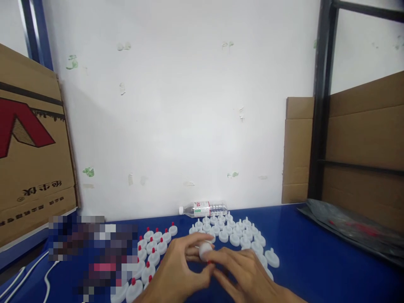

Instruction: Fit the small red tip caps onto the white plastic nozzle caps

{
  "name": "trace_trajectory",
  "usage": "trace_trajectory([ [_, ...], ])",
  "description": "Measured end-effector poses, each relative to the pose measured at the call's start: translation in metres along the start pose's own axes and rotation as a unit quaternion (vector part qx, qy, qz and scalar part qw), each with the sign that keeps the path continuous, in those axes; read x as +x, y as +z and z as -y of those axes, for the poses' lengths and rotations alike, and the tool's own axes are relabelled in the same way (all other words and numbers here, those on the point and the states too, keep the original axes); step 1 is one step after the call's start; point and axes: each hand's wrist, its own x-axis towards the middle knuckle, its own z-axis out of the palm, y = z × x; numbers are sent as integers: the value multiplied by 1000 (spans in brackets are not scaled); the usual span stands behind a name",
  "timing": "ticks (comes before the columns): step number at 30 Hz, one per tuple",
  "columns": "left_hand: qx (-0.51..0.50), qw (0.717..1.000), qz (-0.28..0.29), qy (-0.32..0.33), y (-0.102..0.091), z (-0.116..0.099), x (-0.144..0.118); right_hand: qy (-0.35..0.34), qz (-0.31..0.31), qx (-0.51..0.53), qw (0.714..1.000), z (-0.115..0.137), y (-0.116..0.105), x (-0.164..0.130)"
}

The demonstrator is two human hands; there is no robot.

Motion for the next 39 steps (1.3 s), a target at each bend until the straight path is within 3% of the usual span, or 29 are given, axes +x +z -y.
trace_trajectory([
  [3,18,999,-34,12,-28,-7,9,74,20,11,997,2,-4,3],
  [6,57,996,-69,-22,-70,-6,21,113,81,1,990,2,-6,7],
  [10,161,981,-110,-26,-121,19,46,112,126,-35,985,-4,0,8],
  [14,252,962,-104,-21,-144,49,73,70,164,-48,983,-15,6,4],
  [19,302,947,-87,-74,-146,78,85,72,225,-20,972,-20,6,5],
  [23,330,937,-64,-96,-146,89,78,105,223,0,969,-12,-1,11],
  [29,390,916,-81,-41,-126,70,51,142,197,-15,970,-4,-5,10],
  [34,400,917,7,-2,-90,51,43,130,223,-24,966,-8,5,4],
  [39,437,898,51,-18,-70,50,57,115,200,-36,972,-15,15,0],
])
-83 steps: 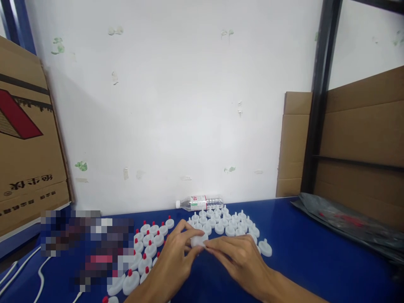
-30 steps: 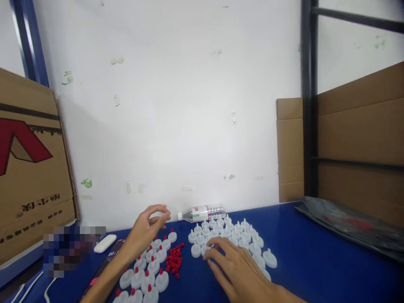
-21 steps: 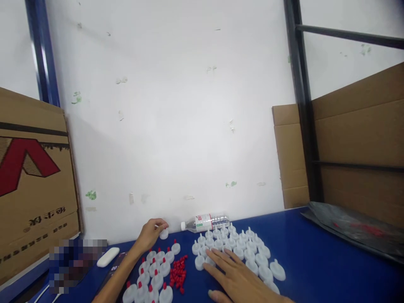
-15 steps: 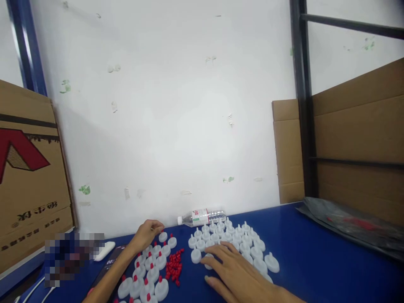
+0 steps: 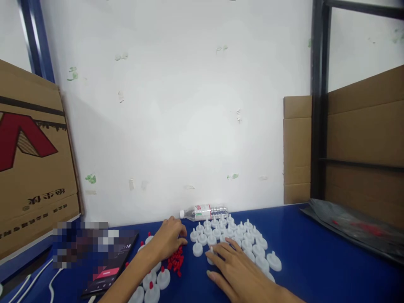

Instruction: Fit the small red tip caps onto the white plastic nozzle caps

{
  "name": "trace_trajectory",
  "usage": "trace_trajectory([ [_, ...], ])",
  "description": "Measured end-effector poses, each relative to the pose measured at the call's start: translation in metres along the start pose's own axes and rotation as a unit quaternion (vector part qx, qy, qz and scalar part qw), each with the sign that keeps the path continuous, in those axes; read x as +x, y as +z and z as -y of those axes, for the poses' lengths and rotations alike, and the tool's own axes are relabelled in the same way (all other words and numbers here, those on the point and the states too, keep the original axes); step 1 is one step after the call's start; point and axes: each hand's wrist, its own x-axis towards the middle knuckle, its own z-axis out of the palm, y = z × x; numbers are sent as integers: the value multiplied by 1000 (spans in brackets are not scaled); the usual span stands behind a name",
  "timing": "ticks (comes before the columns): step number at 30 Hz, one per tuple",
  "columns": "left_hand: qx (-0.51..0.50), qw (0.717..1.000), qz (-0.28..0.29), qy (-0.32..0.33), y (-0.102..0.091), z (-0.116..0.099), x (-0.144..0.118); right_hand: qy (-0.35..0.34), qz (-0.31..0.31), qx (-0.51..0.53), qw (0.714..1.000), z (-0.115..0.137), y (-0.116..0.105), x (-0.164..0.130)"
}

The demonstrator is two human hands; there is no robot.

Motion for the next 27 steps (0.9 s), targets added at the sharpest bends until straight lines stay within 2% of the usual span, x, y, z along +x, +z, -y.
trace_trajectory([
  [5,20,1000,15,-12,2,-5,9,0,-24,20,1000,-1,-2,-1],
  [10,-11,999,-37,-10,-12,-19,-3,6,-43,85,995,4,-16,-2],
  [13,-66,997,-48,0,-22,-33,-17,-27,-40,126,991,5,-18,-1],
  [15,-142,989,-46,-1,-25,-42,-26,-26,-46,142,988,4,-15,-1],
  [19,-242,969,-32,41,-20,-54,-35,15,-86,152,984,0,-7,-2],
  [22,-251,964,-28,85,-11,-57,-37,5,-104,163,981,-1,-6,-4],
  [27,-238,965,-21,108,0,-57,-37,-18,-103,173,979,4,-12,-5],
])
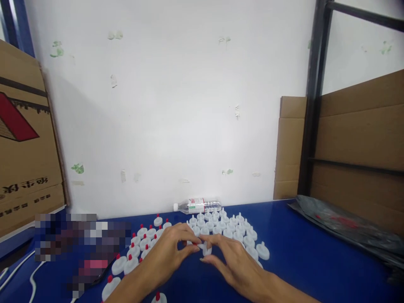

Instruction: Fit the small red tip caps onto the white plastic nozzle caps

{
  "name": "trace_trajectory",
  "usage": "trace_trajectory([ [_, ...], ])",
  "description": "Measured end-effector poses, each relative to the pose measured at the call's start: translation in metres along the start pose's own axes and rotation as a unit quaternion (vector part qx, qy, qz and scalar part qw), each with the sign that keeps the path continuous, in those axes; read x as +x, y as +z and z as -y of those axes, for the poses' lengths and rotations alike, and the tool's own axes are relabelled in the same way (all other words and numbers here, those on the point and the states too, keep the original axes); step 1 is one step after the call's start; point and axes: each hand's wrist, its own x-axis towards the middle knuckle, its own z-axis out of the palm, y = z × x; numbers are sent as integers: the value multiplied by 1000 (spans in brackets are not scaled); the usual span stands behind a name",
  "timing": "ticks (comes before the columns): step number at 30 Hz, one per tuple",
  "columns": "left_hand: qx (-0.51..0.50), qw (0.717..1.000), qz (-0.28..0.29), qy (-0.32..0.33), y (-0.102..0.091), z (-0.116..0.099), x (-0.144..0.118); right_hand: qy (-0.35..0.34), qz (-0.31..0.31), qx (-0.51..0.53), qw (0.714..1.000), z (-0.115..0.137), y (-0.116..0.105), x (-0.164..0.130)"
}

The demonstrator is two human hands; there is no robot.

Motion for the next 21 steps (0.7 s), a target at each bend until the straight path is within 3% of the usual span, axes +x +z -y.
trace_trajectory([
  [6,70,997,-15,-19,6,3,-3,-30,30,-8,999,-10,1,-3],
  [10,123,992,6,18,13,0,-7,-61,35,-35,997,-18,5,-7],
  [17,53,998,-27,14,16,-12,-9,-125,-7,-76,989,-15,7,-5],
  [21,14,998,-54,-31,3,-19,0,-82,-29,-86,993,-3,3,4],
])
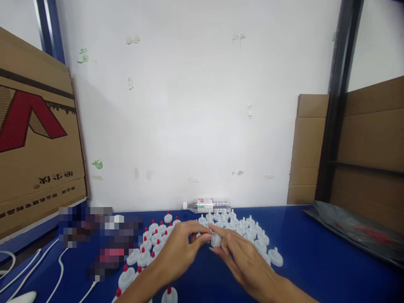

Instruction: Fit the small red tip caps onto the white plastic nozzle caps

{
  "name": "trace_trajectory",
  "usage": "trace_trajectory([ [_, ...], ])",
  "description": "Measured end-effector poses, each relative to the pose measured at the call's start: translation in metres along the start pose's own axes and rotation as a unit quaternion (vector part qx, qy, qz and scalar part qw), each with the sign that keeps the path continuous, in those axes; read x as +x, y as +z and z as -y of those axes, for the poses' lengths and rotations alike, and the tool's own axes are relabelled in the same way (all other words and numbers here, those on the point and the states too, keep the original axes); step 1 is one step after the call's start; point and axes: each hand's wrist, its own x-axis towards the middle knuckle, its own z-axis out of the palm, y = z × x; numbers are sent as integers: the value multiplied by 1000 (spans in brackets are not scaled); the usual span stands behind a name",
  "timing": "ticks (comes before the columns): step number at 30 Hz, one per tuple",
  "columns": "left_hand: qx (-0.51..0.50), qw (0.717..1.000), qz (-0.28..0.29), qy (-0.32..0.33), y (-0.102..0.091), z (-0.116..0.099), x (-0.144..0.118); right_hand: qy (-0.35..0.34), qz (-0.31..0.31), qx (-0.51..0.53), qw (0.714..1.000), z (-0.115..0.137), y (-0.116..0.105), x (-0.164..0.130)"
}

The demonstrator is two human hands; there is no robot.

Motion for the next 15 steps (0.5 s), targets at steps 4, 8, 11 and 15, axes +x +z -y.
trace_trajectory([
  [4,120,987,-78,-70,-35,20,10,50,24,3,998,10,-7,4],
  [8,384,909,-88,-136,-81,67,10,80,57,3,995,9,-12,4],
  [11,418,890,-63,-172,-99,99,4,105,55,-5,993,7,-13,6],
  [15,436,883,-15,-176,-97,123,2,110,60,-14,992,5,-9,7],
])
